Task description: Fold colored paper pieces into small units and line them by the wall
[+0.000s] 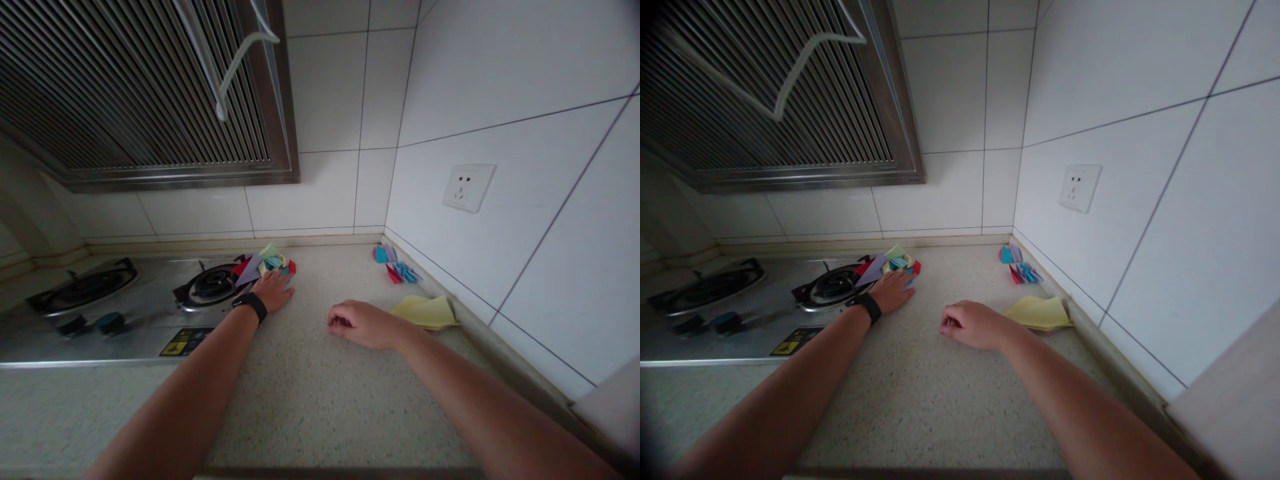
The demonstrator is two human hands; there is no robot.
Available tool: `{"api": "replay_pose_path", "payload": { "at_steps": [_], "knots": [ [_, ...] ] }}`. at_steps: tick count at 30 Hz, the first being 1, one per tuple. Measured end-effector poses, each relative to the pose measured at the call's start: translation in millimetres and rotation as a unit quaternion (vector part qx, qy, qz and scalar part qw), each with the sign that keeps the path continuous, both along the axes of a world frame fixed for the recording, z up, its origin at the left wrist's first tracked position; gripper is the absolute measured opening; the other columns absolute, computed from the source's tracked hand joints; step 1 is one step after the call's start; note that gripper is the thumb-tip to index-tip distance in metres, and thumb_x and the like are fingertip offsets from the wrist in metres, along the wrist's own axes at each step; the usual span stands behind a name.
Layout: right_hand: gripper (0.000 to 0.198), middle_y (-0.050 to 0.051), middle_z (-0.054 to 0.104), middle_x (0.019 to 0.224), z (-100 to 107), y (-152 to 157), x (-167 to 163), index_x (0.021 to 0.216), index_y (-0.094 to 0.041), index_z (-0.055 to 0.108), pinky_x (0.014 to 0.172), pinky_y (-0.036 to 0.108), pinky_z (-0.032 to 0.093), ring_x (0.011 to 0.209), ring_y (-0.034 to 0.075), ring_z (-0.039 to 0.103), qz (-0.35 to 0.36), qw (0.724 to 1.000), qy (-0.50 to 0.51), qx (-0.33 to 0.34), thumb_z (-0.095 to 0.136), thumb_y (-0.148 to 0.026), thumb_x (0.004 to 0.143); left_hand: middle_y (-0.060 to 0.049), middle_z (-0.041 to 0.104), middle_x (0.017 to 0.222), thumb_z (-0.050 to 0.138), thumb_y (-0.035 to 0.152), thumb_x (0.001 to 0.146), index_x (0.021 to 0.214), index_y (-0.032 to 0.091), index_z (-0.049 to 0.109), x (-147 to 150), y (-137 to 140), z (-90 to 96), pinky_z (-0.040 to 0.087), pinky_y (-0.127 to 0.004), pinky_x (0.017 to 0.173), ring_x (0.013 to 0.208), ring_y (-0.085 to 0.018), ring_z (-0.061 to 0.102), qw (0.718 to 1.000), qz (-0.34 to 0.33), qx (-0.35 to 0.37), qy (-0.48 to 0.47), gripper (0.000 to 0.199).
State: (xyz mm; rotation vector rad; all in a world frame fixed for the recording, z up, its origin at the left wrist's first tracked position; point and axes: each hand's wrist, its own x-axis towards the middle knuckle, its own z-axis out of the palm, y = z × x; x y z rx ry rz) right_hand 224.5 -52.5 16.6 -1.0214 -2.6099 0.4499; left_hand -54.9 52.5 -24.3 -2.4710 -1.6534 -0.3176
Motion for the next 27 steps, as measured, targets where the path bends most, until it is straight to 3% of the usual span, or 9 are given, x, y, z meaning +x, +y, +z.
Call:
{"api": "replay_pose_path", "payload": {
  "at_steps": [8,21,27],
  "knots": [
    [0.021,0.007,0.068,0.09,2,-1,0,0.096,-0.018,0.068,0.073,0.027,0.04,0.083,0.017,0.058,0.014,1.0,-0.003,-0.011,0.056,-0.035,0.089,-0.013,0.056,0.125,0.04,0.049,0.091,0.128,0.024,0.055,-1,-5,-4.5,0.033,-0.048,0.101,0.117,-0.03,0.047,1.0,-0.007,-0.004,-0.009,0.047],
    [0.016,0.006,0.068,0.091,1,-1,5,0.093,-0.018,0.068,0.076,0.028,0.041,0.087,0.017,0.058,0.032,0.999,0.013,-0.013,0.058,-0.03,0.088,-0.013,0.057,0.111,0.043,0.028,0.092,0.11,0.016,0.056,-5,-14,28.3,0.044,-0.039,0.093,0.106,-0.024,0.054,0.988,0.005,0.085,-0.133,0.025],
    [0.015,0.006,0.068,0.091,0,-1,6,0.094,-0.018,0.068,0.076,0.027,0.042,0.085,0.016,0.059,0.03,0.999,0.009,-0.013,0.059,-0.028,0.087,-0.012,0.059,0.109,0.048,0.022,0.088,0.102,0.016,0.057,0,-18,27.4,0.046,-0.037,0.089,0.1,-0.023,0.057,0.986,-0.022,0.073,-0.148,0.019]
  ]
}}
